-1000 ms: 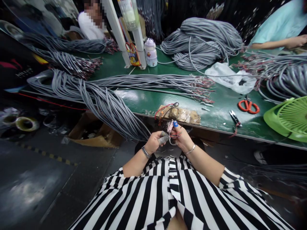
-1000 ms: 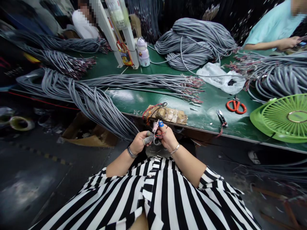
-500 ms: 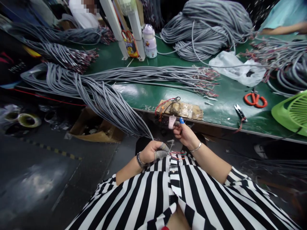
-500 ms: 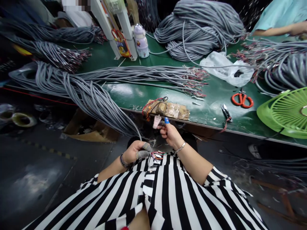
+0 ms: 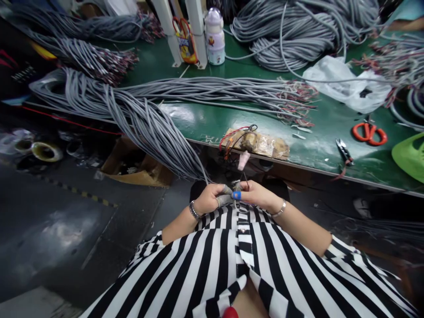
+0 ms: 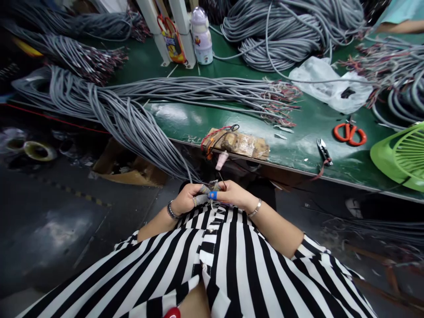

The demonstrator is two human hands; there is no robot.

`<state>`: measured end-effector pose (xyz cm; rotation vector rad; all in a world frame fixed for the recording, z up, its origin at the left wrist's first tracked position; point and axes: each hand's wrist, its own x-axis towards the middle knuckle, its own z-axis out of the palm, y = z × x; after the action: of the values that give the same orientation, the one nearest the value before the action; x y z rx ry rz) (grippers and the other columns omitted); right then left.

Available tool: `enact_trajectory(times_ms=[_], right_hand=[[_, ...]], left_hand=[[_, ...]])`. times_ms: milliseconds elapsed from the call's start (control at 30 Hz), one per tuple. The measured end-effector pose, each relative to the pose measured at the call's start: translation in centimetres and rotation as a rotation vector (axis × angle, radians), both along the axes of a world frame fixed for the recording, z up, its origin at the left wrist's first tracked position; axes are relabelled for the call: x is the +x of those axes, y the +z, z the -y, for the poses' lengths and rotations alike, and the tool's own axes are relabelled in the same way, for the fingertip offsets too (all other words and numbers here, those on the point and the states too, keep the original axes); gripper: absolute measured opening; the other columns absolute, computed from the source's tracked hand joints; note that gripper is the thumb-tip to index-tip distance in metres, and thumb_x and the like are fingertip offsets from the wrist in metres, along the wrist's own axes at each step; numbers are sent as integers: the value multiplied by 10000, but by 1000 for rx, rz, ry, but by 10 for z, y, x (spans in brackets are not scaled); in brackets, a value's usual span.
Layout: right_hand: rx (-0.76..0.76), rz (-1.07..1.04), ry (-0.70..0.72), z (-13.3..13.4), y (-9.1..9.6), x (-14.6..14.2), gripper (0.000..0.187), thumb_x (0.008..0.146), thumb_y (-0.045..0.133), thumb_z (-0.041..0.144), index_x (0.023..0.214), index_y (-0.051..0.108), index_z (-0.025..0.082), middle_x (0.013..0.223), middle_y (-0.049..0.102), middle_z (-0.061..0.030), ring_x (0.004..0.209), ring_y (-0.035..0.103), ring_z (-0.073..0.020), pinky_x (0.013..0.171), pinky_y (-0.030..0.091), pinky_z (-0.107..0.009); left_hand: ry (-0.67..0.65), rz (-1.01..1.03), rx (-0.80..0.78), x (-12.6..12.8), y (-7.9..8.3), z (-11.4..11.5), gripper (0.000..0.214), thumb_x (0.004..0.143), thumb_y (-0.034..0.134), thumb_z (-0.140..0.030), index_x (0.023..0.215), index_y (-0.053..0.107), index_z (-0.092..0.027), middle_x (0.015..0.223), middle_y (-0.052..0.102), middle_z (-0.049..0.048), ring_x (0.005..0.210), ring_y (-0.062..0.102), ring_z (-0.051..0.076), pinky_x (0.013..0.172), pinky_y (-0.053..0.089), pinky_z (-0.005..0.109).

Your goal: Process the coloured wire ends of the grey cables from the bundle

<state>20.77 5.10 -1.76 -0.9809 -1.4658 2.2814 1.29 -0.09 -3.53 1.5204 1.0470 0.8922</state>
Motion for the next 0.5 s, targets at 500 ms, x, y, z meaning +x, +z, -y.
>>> enact_trajectory(times_ms=[500], right_hand=[[-99, -138, -567, -43, -16, 9, 566, 706, 617, 732, 738, 558, 170, 595, 540, 21, 380, 177, -19, 368, 64, -195]], left_hand=[[267, 313, -144, -3, 0, -4, 391, 704, 787, -472, 801, 693, -105, 550, 603, 1, 447, 487, 64, 450, 399, 184]])
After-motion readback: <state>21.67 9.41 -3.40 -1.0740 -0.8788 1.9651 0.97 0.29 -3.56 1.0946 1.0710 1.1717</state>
